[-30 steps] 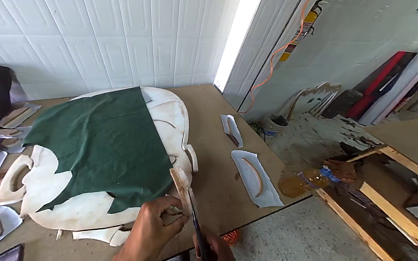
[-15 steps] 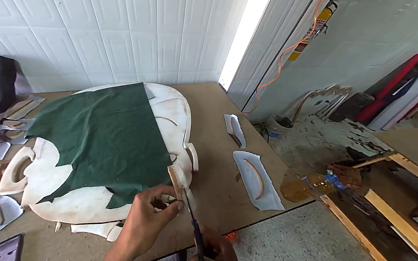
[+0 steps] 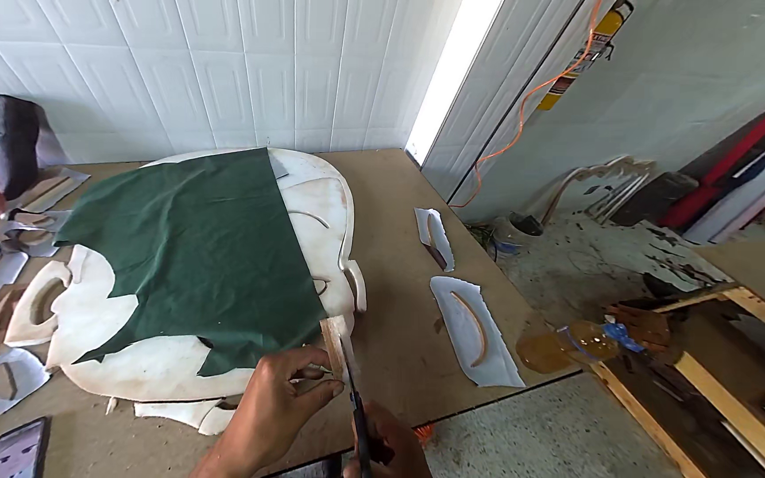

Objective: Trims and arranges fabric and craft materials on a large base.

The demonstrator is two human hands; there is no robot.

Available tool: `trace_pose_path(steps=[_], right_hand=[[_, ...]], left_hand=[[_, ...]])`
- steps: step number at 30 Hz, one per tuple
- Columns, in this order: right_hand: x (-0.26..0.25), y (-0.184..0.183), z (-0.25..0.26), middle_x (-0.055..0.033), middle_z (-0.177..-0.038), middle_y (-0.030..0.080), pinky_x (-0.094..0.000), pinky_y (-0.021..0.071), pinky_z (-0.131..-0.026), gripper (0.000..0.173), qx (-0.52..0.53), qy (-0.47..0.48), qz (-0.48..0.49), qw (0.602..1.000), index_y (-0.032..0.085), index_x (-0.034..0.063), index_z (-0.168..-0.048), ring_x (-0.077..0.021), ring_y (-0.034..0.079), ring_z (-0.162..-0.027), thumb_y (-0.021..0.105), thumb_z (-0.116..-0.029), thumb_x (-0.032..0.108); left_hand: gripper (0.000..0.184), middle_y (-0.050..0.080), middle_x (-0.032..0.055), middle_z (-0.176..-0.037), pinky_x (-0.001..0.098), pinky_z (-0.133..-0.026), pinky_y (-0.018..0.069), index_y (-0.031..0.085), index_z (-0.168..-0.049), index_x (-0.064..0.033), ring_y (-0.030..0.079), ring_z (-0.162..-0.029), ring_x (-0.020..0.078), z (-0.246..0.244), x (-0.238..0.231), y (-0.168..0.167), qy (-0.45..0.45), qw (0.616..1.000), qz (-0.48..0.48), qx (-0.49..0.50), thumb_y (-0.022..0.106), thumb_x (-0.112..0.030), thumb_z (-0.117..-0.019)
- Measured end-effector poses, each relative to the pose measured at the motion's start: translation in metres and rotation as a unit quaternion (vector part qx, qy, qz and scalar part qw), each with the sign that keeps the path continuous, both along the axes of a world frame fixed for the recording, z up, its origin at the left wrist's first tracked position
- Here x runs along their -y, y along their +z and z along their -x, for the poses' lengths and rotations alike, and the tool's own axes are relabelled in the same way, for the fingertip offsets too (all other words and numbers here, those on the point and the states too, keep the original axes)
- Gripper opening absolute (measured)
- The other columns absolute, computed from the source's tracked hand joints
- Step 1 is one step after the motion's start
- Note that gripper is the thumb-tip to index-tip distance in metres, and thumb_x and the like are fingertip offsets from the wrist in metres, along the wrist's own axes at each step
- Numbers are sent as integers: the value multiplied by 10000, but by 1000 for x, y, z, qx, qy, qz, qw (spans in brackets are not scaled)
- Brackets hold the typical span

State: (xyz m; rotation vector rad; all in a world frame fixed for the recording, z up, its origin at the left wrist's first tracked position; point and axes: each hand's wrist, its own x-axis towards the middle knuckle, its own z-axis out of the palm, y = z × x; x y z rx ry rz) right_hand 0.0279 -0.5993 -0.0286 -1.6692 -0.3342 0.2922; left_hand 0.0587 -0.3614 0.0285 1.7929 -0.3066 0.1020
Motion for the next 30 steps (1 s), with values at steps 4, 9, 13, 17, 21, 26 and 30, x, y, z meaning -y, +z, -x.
trace_pose_path(steps=[4, 9, 13, 17, 21, 26, 30], right_hand=[[2, 2, 3, -64, -836, 638, -242, 505, -600, 348, 4, -4, -8, 1000, 649, 8, -736, -71, 582, -704, 856, -835, 269], [5, 0, 5, -96, -935, 637, -279, 554, -625, 384, -2, 18, -17, 1000, 650, -9, -834, -117, 625, -778, 838, -847, 325], [10, -1, 6, -116, -1078, 617, -318, 577, -689, 580, -34, 44, 14, 998, 660, -17, -983, -159, 637, -912, 774, -836, 532], [8, -1, 4, -104, -1114, 614, -271, 534, -664, 672, -15, 38, 7, 999, 662, -13, -1058, -120, 611, -893, 753, -827, 612], [4, 5, -4, -57, -1009, 616, -246, 479, -584, 697, -6, 5, 13, 1000, 656, 12, -1050, -74, 562, -747, 792, -779, 640], [12, 7, 0, -40, -869, 601, -257, 490, -566, 546, -10, -34, 44, 998, 629, 33, -886, -71, 545, -659, 876, -750, 501], [20, 4, 6, -10, -742, 600, -251, 466, -526, 419, -28, -49, 7, 998, 636, 53, -759, -60, 535, -603, 891, -777, 386]], left_hand=[[216, 755, -30, -1040, 358, -855, 671, 744, -1076, -121, 750, -933, 138, 0, -1, -5, 7, 1000, -3, 18, 816, -218, -897], [216, 762, -16, -1060, 351, -890, 661, 753, -1080, -101, 748, -972, 138, -1, 2, -10, 26, 997, -15, 70, 814, -194, -896], [204, 761, -40, -1047, 315, -902, 641, 760, -1066, -131, 733, -982, 90, -2, 2, -14, 48, 990, -67, 118, 810, -243, -902], [201, 758, -47, -1064, 286, -909, 614, 766, -1090, -167, 713, -1001, 58, 0, 5, -19, 26, 983, -123, 132, 774, -290, -932], [195, 755, -51, -1034, 276, -878, 612, 764, -1085, -179, 707, -959, 47, 2, 13, -25, 1, 981, -135, 142, 770, -303, -935], [189, 751, -50, -997, 281, -834, 607, 763, -1076, -197, 703, -914, 51, 2, 13, -31, 14, 975, -170, 145, 748, -336, -949], [187, 745, -45, -998, 280, -826, 609, 760, -1080, -196, 703, -912, 54, 3, 16, -35, 10, 976, -173, 131, 740, -332, -953]])
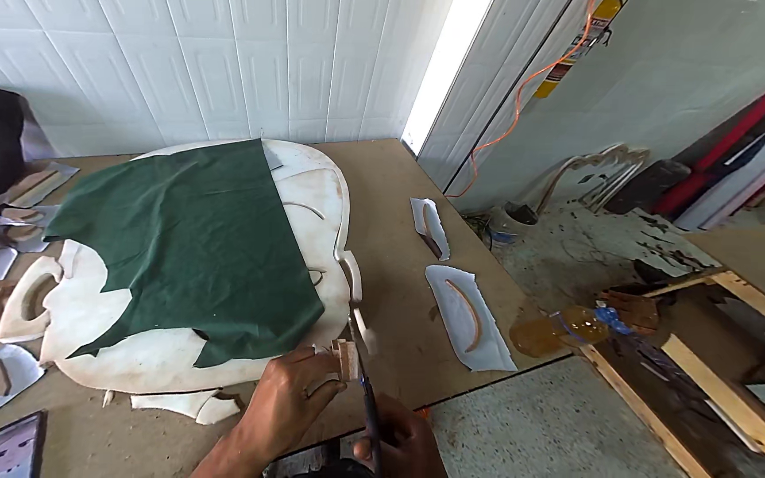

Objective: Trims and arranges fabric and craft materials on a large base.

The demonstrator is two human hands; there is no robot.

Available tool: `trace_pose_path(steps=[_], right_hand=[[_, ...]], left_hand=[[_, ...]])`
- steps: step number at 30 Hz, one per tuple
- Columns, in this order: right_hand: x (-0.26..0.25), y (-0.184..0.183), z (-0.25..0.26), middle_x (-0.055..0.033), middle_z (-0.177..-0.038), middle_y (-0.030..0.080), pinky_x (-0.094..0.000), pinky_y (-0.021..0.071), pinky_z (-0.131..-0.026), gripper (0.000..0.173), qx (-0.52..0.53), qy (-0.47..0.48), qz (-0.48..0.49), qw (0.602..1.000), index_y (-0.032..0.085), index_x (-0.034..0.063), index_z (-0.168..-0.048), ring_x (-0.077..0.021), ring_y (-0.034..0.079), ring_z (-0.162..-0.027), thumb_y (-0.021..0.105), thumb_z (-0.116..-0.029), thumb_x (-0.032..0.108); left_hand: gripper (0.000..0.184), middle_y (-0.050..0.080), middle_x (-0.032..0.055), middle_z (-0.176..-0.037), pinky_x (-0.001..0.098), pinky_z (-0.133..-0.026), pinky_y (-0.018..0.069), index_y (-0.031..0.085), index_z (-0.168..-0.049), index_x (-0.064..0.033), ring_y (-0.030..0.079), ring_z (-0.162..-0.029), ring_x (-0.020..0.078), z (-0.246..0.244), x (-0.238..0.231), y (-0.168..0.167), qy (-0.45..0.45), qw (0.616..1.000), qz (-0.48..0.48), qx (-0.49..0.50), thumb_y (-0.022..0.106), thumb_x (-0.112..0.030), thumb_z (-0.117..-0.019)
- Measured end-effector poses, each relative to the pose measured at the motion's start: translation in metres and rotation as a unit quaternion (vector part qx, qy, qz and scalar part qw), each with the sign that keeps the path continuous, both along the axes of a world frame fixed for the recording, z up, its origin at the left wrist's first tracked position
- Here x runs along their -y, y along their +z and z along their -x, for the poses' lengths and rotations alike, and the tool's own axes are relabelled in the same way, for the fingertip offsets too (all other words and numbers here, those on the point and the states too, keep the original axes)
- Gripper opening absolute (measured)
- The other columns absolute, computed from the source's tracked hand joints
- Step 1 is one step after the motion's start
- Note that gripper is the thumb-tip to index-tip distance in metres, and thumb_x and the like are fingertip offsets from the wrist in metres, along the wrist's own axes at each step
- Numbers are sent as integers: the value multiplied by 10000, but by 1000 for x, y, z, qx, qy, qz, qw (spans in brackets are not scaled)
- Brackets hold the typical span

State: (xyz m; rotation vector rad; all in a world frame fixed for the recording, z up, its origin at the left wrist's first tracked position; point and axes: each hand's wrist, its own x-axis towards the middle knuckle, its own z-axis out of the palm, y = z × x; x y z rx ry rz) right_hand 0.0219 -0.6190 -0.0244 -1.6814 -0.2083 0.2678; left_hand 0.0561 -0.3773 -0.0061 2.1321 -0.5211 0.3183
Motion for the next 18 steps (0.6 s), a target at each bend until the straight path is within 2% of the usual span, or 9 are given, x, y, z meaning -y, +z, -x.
trace_pose_path(steps=[4, 6, 8, 9, 11, 13, 14, 16, 18], right_hand=[[7, -6, 5, -15, -744, 641, -255, 492, -520, 364, 3, -28, -40, 999, 668, 50, -803, -74, 568, -594, 868, -813, 354], [20, -18, 0, -34, -847, 713, -303, 565, -557, 372, 7, -73, -22, 997, 693, 51, -972, -118, 662, -668, 846, -826, 357], [48, -48, -13, -84, -1081, 670, -368, 625, -672, 436, 17, -104, 74, 992, 660, 36, -1160, -183, 692, -884, 801, -863, 322], [65, -66, -22, -117, -1128, 637, -400, 622, -728, 450, 14, -121, 155, 980, 677, 34, -1139, -215, 674, -943, 800, -864, 369], [98, -96, -40, -143, -1074, 646, -472, 586, -798, 479, -26, -137, 326, 935, 761, 67, -1043, -268, 654, -937, 772, -855, 508], [120, -115, -56, -162, -1043, 671, -537, 554, -861, 443, -64, -127, 416, 898, 775, 70, -984, -319, 657, -966, 746, -874, 499], [127, -121, -63, -177, -1080, 666, -546, 547, -894, 413, -48, -128, 429, 893, 776, 54, -949, -337, 649, -1014, 760, -865, 457], [133, -124, -77, -189, -1216, 630, -537, 516, -981, 389, 25, -114, 383, 916, 757, 26, -921, -353, 596, -1151, 780, -855, 409], [130, -111, -93, -112, -1403, 590, -473, 506, -1063, 366, 60, -56, 319, 944, 754, 76, -959, -271, 560, -1295, 756, -886, 435]], left_hand=[[207, 751, -38, -1023, 303, -831, 639, 746, -1089, -131, 722, -903, 79, 0, 10, -3, -27, 989, 121, -82, 789, -240, -919], [255, 759, -7, -1034, 349, -797, 665, 722, -1118, -102, 747, -876, 141, 0, 15, -5, -39, 966, 205, -152, 815, -173, -891], [305, 753, 41, -1071, 408, -816, 675, 692, -1147, -72, 759, -897, 217, 2, 17, -8, -53, 942, 263, -203, 821, -100, -871], [321, 753, 60, -1081, 427, -822, 675, 682, -1155, -62, 760, -904, 243, 3, 18, -12, -57, 933, 282, -215, 817, -71, -865], [344, 752, 84, -1069, 440, -821, 668, 667, -1163, -48, 756, -897, 267, 5, 15, -20, -44, 927, 301, -220, 816, -47, -853], [383, 747, 99, -1076, 445, -824, 661, 661, -1188, -32, 749, -901, 276, 8, 7, -25, -4, 927, 309, -211, 820, -41, -840], [392, 745, 107, -1078, 448, -818, 660, 668, -1193, -24, 747, -896, 284, 8, 2, -28, 21, 928, 312, -204, 825, -46, -834], [400, 742, 128, -1093, 457, -822, 654, 674, -1200, -14, 741, -906, 303, 10, -11, -31, 64, 927, 315, -193, 827, -59, -834], [398, 746, 141, -1092, 451, -815, 655, 660, -1212, 3, 744, -915, 307, 15, -24, -32, 110, 921, 317, -197, 811, -56, -847]])
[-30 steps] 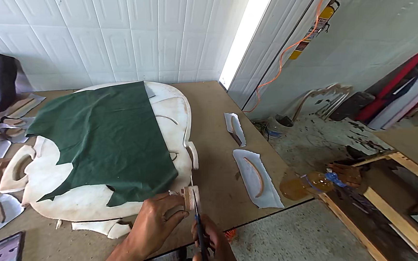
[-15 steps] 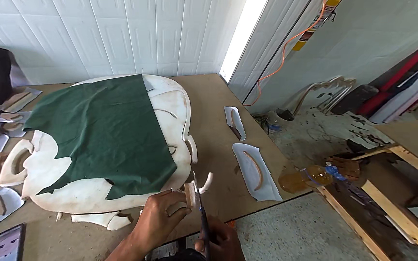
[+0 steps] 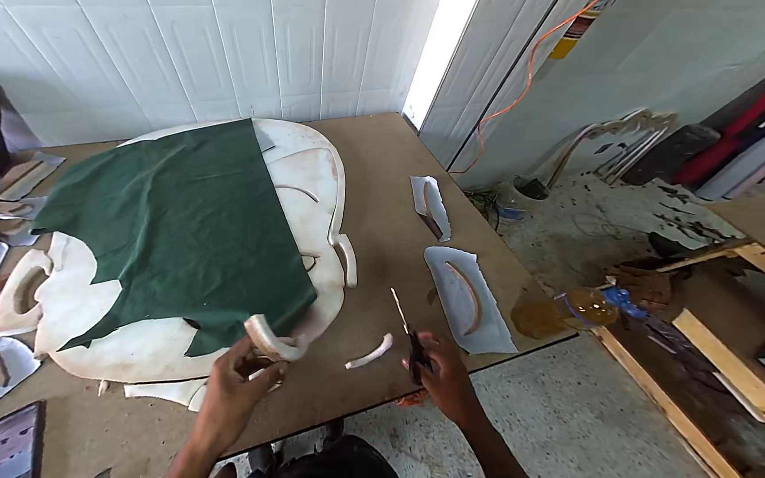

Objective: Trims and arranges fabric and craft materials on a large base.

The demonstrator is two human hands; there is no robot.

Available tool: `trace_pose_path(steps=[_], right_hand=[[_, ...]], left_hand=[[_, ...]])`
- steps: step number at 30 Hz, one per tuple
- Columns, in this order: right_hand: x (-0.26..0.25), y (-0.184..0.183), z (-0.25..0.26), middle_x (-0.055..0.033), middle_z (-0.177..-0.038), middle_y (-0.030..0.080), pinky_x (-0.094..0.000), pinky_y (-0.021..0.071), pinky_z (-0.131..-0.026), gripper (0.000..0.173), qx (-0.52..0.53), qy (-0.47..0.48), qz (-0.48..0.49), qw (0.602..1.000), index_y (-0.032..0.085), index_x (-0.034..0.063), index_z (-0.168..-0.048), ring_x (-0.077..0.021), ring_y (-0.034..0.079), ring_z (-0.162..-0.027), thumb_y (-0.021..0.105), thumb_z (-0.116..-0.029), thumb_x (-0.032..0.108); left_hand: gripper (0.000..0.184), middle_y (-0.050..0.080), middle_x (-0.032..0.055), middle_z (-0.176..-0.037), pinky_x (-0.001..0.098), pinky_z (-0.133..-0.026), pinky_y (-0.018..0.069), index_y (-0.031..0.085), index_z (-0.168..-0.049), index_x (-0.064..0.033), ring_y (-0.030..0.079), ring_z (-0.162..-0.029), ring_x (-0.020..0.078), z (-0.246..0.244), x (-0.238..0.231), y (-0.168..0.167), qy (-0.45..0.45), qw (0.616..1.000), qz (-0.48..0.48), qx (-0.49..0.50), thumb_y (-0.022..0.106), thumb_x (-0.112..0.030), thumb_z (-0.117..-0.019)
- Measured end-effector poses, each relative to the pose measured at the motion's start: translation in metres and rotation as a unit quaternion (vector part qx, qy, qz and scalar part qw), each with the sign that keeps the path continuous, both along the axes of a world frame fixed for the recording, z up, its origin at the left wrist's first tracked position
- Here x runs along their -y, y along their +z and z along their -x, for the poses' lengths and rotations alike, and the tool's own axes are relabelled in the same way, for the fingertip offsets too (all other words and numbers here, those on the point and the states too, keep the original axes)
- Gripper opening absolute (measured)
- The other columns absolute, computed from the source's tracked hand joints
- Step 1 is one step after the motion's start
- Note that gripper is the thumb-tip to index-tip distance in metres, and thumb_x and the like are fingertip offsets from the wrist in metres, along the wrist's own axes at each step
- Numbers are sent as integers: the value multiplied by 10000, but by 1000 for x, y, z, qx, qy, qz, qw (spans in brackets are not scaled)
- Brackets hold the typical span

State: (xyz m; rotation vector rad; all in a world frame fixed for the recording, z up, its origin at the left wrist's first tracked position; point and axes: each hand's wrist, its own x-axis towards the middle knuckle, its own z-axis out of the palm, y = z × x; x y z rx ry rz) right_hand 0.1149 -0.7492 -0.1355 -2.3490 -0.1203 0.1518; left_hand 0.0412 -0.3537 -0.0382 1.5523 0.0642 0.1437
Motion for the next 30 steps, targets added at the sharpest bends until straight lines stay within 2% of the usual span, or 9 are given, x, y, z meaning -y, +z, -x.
trace_pose_path(steps=[6, 8, 10, 12, 14, 17, 23, 28, 30], right_hand=[[-43, -11, -30, -51, -1509, 536, -410, 448, -1158, 372, -59, 249, -97, 962, 722, 79, -956, -162, 489, -1402, 706, -942, 451], [-43, -11, -25, -42, -1265, 686, -422, 543, -1011, 402, -146, 295, -27, 944, 731, 86, -992, -154, 651, -1159, 701, -935, 483], [-24, -4, -25, -126, -875, 676, -535, 543, -771, 453, -260, 352, 66, 897, 692, 50, -962, -278, 666, -824, 678, -935, 502], [4, 2, -32, -179, -847, 672, -585, 521, -777, 462, -349, 411, 125, 833, 699, 15, -961, -339, 659, -821, 677, -951, 475], [33, -2, -38, -171, -897, 691, -566, 522, -810, 429, -354, 431, 130, 819, 715, 14, -939, -326, 666, -864, 702, -938, 443], [35, -5, -50, -158, -1167, 681, -512, 545, -927, 440, -289, 380, 65, 876, 739, 23, -965, -294, 664, -1050, 758, -900, 458], [-64, -12, -54, -95, -1242, 643, -353, 582, -728, 375, -119, 190, -83, 971, 745, 79, -991, -175, 657, -904, 736, -913, 445], [-87, -20, -25, -51, -1359, 644, -391, 574, -931, 397, -199, 279, -134, 930, 713, 116, -1229, -165, 667, -1092, 677, -971, 415], [-77, -9, -13, -100, -1153, 707, -467, 575, -884, 440, -304, 296, -35, 905, 704, 81, -1208, -227, 693, -961, 706, -950, 438]], left_hand=[[534, 728, 178, -1013, 441, -767, 644, 513, -1311, 28, 736, -858, 300, 10, -35, 2, 169, 985, 32, -25, 766, -95, -857], [768, 722, 206, -1029, 452, -779, 644, 362, -1483, -16, 741, -869, 318, 14, -48, 9, 209, 976, 51, -24, 776, -106, -843], [990, 717, 223, -1031, 454, -797, 642, 185, -1622, -136, 742, -864, 328, 21, -61, 15, 241, 969, 56, -24, 781, -95, -832], [1101, 708, 233, -1068, 465, -816, 644, 86, -1653, -222, 744, -876, 338, 32, -72, 18, 262, 963, 45, -33, 796, -90, -822], [1038, 708, 224, -1073, 463, -820, 642, 205, -1635, -209, 741, -874, 332, 41, -79, 17, 281, 958, 27, -53, 809, -87, -800], [902, 726, 204, -1027, 453, -798, 651, 383, -1546, -156, 748, -843, 324, 46, -86, 10, 304, 950, -6, -74, 832, -67, -768], [648, 727, 227, -1052, 490, -853, 635, 498, -1452, -61, 742, -899, 354, 40, -97, -17, 276, 955, -21, -106, 735, 18, -854], [565, 715, 247, -1053, 524, -860, 631, 471, -1452, -28, 738, -906, 376, 27, -114, -29, 207, 973, 24, -98, 669, -90, -926], [516, 712, 252, -1067, 513, -834, 639, 477, -1439, -17, 739, -894, 377, 21, -121, -33, 187, 977, 45, -92, 658, -126, -968]])
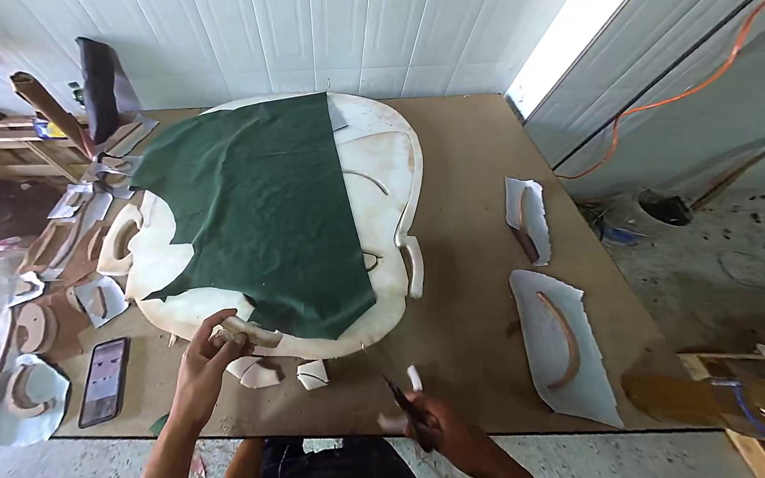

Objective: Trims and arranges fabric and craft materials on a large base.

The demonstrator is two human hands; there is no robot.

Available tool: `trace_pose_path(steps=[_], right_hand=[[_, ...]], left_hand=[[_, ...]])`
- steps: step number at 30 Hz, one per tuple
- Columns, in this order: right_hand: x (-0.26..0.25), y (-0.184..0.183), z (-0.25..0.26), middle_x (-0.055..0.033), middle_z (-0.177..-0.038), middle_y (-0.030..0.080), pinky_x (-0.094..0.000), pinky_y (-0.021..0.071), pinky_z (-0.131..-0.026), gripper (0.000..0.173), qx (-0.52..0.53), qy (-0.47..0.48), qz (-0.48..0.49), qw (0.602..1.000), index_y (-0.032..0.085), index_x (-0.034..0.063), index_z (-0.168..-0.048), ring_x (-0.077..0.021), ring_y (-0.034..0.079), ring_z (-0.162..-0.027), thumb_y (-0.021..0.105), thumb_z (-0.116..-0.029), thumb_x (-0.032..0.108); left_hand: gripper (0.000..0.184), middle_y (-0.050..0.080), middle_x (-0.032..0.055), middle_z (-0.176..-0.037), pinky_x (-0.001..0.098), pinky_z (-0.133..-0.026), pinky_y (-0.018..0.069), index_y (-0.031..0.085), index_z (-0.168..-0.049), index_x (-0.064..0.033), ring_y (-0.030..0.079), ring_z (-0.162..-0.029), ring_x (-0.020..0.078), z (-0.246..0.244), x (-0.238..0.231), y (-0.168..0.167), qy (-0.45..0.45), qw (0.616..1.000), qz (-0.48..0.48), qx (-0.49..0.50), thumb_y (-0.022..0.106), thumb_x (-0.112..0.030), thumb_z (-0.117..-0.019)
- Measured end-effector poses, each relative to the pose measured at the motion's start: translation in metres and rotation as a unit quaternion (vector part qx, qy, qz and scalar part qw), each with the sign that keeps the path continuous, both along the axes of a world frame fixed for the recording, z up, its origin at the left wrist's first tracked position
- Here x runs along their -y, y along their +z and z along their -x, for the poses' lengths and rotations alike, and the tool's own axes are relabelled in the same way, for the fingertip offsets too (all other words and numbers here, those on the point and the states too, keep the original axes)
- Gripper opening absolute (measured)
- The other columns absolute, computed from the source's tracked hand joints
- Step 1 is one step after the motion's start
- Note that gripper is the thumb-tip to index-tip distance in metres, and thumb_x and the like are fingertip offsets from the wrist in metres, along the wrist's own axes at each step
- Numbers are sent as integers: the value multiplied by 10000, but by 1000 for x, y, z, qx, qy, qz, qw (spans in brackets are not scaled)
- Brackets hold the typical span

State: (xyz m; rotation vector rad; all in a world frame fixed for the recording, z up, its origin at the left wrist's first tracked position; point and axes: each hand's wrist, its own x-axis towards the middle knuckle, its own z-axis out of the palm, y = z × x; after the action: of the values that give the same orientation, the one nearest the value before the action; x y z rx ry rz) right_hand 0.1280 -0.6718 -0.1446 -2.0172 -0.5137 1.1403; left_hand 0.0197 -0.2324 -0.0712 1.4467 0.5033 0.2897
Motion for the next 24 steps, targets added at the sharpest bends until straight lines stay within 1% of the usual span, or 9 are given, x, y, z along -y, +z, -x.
trace_pose_path(steps=[2, 4, 7, 9, 10, 13, 16, 20, 24], right_hand=[[15, 17, 2, -199, -966, 701, -577, 533, -859, 532, -68, 60, 144, 985, 691, 0, -1110, -343, 683, -888, 644, -971, 511], [33, 27, 6, -197, -967, 716, -585, 537, -880, 566, -100, 68, 192, 974, 699, -2, -1104, -346, 700, -902, 595, -989, 542], [20, 37, 14, -106, -1121, 723, -475, 587, -859, 435, -49, -144, 19, 988, 656, 51, -1273, -242, 708, -941, 676, -972, 364], [-29, 39, 3, -73, -1381, 634, -430, 603, -843, 544, -11, -255, -133, 958, 548, 109, -1444, -231, 689, -1074, 660, -980, 370], [-59, 36, -8, -74, -1400, 625, -433, 613, -820, 577, 7, -295, -174, 940, 523, 114, -1471, -250, 684, -1105, 649, -982, 393], [-134, 13, -45, -125, -1160, 717, -415, 611, -784, 502, 13, -388, -208, 898, 527, 31, -1440, -255, 710, -950, 585, -1028, 311], [-166, -6, -71, -123, -966, 727, -328, 582, -666, 331, -17, -446, -179, 877, 635, 4, -1234, -206, 699, -795, 594, -1040, 269], [-153, -7, -86, -83, -817, 655, -262, 496, -517, 330, -51, -412, -176, 893, 628, 6, -1115, -141, 602, -617, 548, -1061, 321], [-126, -4, -91, -55, -757, 629, -239, 449, -478, 342, -105, -343, -146, 922, 630, 43, -1088, -120, 566, -567, 569, -1047, 377]], left_hand=[[477, 715, 245, -1077, 492, -808, 646, 491, -1409, -10, 742, -886, 369, -9, -9, -3, -17, 1000, 9, 4, 662, -84, -970], [467, 714, 248, -1085, 503, -808, 649, 508, -1378, -2, 740, -898, 382, -19, -17, -7, -33, 999, 23, 6, 675, -16, -942], [463, 705, 229, -1068, 509, -803, 649, 532, -1314, 9, 734, -884, 372, -37, -23, -14, -62, 997, 41, 12, 716, 39, -891], [426, 701, 228, -1058, 515, -800, 654, 548, -1253, 33, 735, -888, 375, -50, -20, -20, -82, 995, 52, 16, 722, 76, -866], [399, 707, 230, -1057, 517, -803, 655, 553, -1219, 44, 736, -897, 380, -56, -18, -22, -92, 994, 51, 17, 723, 88, -860], [321, 736, 196, -987, 485, -780, 662, 602, -1101, 32, 750, -852, 348, -69, -7, -25, -102, 995, 14, 2, 777, 48, -832], [338, 733, 86, -890, 380, -688, 634, 660, -1066, -52, 718, -753, 226, -79, 1, -24, -121, 990, -65, -18, 862, -102, -800], [338, 736, 35, -916, 357, -721, 639, 681, -1084, -94, 721, -790, 178, -83, 14, -27, -122, 987, -102, -28, 868, -161, -811], [357, 756, -30, -1081, 323, -835, 638, 746, -1197, -174, 729, -921, 102, -82, 35, -39, -108, 979, -158, -65, 831, -258, -861]])
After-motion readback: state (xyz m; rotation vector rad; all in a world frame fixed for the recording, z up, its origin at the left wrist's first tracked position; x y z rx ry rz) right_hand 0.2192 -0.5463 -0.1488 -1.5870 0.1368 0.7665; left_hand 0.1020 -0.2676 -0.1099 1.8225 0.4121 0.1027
